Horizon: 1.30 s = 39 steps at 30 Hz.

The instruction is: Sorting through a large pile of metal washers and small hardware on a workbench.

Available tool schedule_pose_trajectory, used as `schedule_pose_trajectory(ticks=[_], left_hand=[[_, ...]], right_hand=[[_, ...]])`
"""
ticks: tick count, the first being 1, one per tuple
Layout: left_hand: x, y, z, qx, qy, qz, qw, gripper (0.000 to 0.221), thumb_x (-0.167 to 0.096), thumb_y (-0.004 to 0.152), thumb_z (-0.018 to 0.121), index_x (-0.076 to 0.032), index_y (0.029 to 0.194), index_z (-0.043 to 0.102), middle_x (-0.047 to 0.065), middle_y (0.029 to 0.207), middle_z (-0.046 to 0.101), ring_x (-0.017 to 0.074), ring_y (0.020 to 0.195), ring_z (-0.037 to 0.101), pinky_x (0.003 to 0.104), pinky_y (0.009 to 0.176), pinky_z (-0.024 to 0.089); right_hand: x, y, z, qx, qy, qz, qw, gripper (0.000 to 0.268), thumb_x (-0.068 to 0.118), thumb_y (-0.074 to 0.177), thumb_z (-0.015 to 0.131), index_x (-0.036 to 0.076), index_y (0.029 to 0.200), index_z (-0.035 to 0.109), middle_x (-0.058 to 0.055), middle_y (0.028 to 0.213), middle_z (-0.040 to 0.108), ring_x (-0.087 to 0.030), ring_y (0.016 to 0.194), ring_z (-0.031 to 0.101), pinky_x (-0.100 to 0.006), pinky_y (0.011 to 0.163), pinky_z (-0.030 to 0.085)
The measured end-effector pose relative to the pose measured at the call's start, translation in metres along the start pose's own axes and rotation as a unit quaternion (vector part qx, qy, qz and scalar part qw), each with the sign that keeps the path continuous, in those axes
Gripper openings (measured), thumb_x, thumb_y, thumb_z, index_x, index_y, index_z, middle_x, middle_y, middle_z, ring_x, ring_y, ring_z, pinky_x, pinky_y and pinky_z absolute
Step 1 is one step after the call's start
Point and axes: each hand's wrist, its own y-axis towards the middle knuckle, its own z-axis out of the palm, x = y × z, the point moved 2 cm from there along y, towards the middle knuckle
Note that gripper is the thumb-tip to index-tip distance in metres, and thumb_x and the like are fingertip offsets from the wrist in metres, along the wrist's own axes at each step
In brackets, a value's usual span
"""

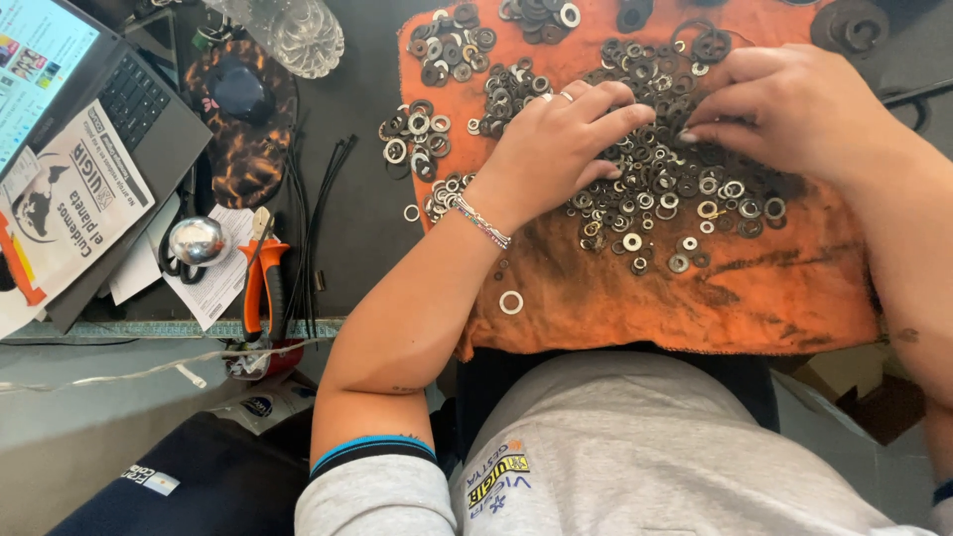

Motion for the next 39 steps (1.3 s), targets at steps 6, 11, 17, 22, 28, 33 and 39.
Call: schedule_pose_trajectory(ticks=[6, 11, 17, 22, 28, 33, 39], left_hand=[[-0.007, 0.004, 0.000, -0.041, 0.033, -0.025, 0.998, 0.065, -0.031, 0.090, 0.089, -0.025, 0.142, 0.051, -0.001, 0.130, 0.058, 0.0199, 0.107, 0.066, 0.035, 0.066, 0.056], [-0.002, 0.002, -0.006, -0.045, 0.017, -0.040, 0.998, 0.060, -0.029, 0.098, 0.082, -0.027, 0.146, 0.047, -0.001, 0.133, 0.058, 0.0223, 0.110, 0.067, 0.039, 0.072, 0.060], [-0.012, 0.004, -0.004, -0.012, -0.025, 0.073, 0.997, 0.051, -0.037, 0.088, 0.086, -0.022, 0.126, 0.057, -0.001, 0.118, 0.061, 0.0194, 0.094, 0.063, 0.034, 0.064, 0.059], [-0.017, 0.002, 0.008, -0.005, -0.047, 0.101, 0.994, 0.019, -0.032, 0.093, 0.079, -0.021, 0.104, 0.068, 0.002, 0.118, 0.059, 0.0252, 0.100, 0.062, 0.040, 0.070, 0.055], [-0.012, 0.001, 0.011, 0.018, 0.062, 0.082, 0.995, 0.064, -0.054, 0.089, 0.081, -0.027, 0.143, 0.059, -0.002, 0.136, 0.054, 0.0208, 0.108, 0.056, 0.034, 0.094, 0.052], [-0.004, 0.000, -0.001, 0.007, 0.099, 0.040, 0.994, 0.065, -0.056, 0.095, 0.077, -0.028, 0.147, 0.052, -0.002, 0.135, 0.052, 0.0201, 0.106, 0.060, 0.031, 0.070, 0.058], [0.020, -0.004, -0.018, -0.077, 0.032, -0.090, 0.993, 0.040, -0.016, 0.101, 0.068, -0.020, 0.138, 0.057, 0.001, 0.126, 0.060, 0.0264, 0.098, 0.063, 0.041, 0.068, 0.059]], right_hand=[[0.018, 0.012, -0.012, 0.026, 0.220, -0.017, 0.975, 0.013, 0.023, 0.088, 0.082, 0.012, 0.094, 0.081, -0.003, 0.091, 0.067, -0.018, 0.086, 0.066, -0.031, 0.084, 0.051], [0.025, 0.010, -0.003, 0.160, 0.266, -0.008, 0.951, 0.013, 0.030, 0.082, 0.080, 0.018, 0.085, 0.083, 0.004, 0.085, 0.072, -0.013, 0.080, 0.072, -0.028, 0.077, 0.056], [0.011, 0.004, -0.007, 0.064, 0.023, 0.061, 0.996, 0.014, 0.046, 0.093, 0.075, 0.033, 0.098, 0.080, 0.012, 0.100, 0.065, -0.012, 0.091, 0.068, -0.034, 0.064, 0.052], [0.007, 0.006, -0.025, 0.091, 0.118, 0.107, 0.983, 0.013, 0.037, 0.091, 0.077, 0.025, 0.093, 0.081, 0.008, 0.098, 0.066, -0.012, 0.092, 0.065, -0.032, 0.078, 0.049], [0.000, 0.005, -0.020, 0.169, 0.012, 0.146, 0.975, 0.019, 0.049, 0.092, 0.070, 0.033, 0.096, 0.079, 0.011, 0.098, 0.065, -0.011, 0.096, 0.068, -0.036, 0.069, 0.053], [-0.005, -0.002, -0.013, -0.005, 0.043, 0.077, 0.996, 0.007, 0.031, 0.099, 0.082, 0.025, 0.097, 0.081, 0.010, 0.108, 0.071, -0.010, 0.100, 0.067, -0.030, 0.076, 0.051], [0.000, -0.003, 0.016, -0.138, -0.017, 0.035, 0.990, 0.010, 0.029, 0.107, 0.091, 0.024, 0.106, 0.084, 0.005, 0.112, 0.071, -0.014, 0.097, 0.069, -0.030, 0.071, 0.052]])
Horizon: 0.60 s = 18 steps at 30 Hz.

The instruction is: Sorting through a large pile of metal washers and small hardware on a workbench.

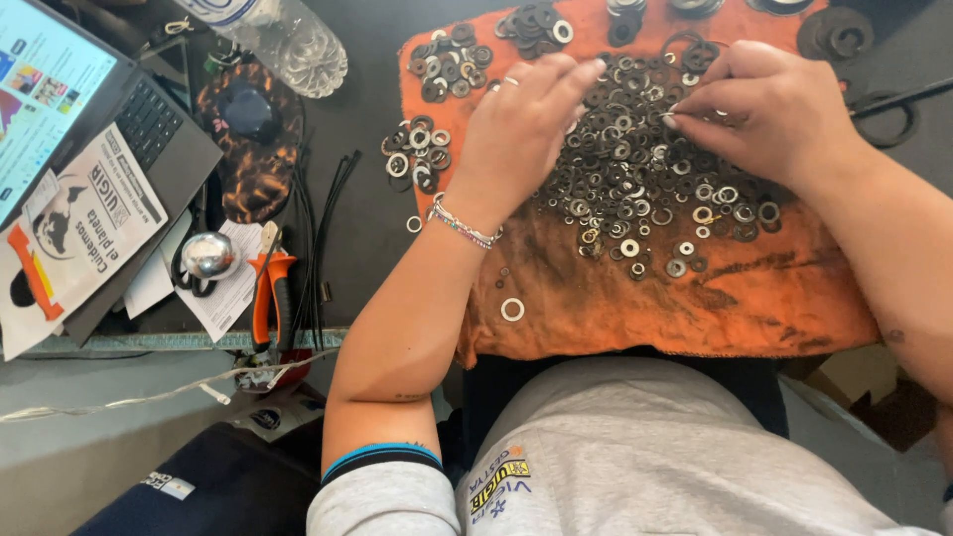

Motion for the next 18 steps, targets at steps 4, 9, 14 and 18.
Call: schedule_pose_trajectory(ticks=[4, 9, 14, 18], left_hand=[[0.010, -0.003, 0.007, -0.007, -0.049, -0.071, 0.996, 0.044, -0.009, 0.104, 0.065, -0.019, 0.143, 0.049, 0.004, 0.132, 0.061, 0.0297, 0.112, 0.069, 0.043, 0.080, 0.062], [0.013, -0.007, 0.025, 0.027, -0.180, -0.060, 0.981, 0.054, 0.004, 0.102, 0.051, -0.017, 0.150, 0.042, 0.007, 0.135, 0.060, 0.0307, 0.125, 0.063, 0.044, 0.093, 0.057], [0.028, -0.003, 0.012, 0.003, -0.346, -0.155, 0.925, 0.050, -0.006, 0.109, 0.049, -0.026, 0.154, 0.042, 0.011, 0.137, 0.065, 0.0213, 0.127, 0.066, 0.038, 0.112, 0.050], [0.046, -0.003, -0.006, -0.001, -0.405, -0.267, 0.875, 0.045, -0.051, 0.106, 0.043, -0.028, 0.144, 0.051, -0.005, 0.144, 0.065, 0.0161, 0.128, 0.070, 0.034, 0.096, 0.060]], right_hand=[[0.004, 0.002, 0.015, 0.046, 0.030, -0.068, 0.996, 0.011, 0.033, 0.098, 0.087, 0.025, 0.094, 0.082, 0.005, 0.100, 0.068, -0.015, 0.089, 0.068, -0.033, 0.062, 0.051], [0.024, 0.012, -0.009, 0.104, 0.116, -0.075, 0.985, 0.007, 0.026, 0.094, 0.083, 0.020, 0.091, 0.079, 0.006, 0.095, 0.067, -0.015, 0.086, 0.067, -0.031, 0.071, 0.052], [-0.008, -0.001, -0.012, 0.059, 0.078, -0.029, 0.995, 0.014, 0.024, 0.099, 0.091, 0.015, 0.095, 0.081, 0.000, 0.109, 0.075, -0.018, 0.102, 0.071, -0.033, 0.080, 0.060], [-0.043, -0.017, -0.007, 0.007, 0.010, 0.050, 0.999, 0.012, 0.019, 0.118, 0.099, 0.015, 0.118, 0.087, -0.003, 0.116, 0.071, -0.019, 0.105, 0.065, -0.032, 0.085, 0.048]])
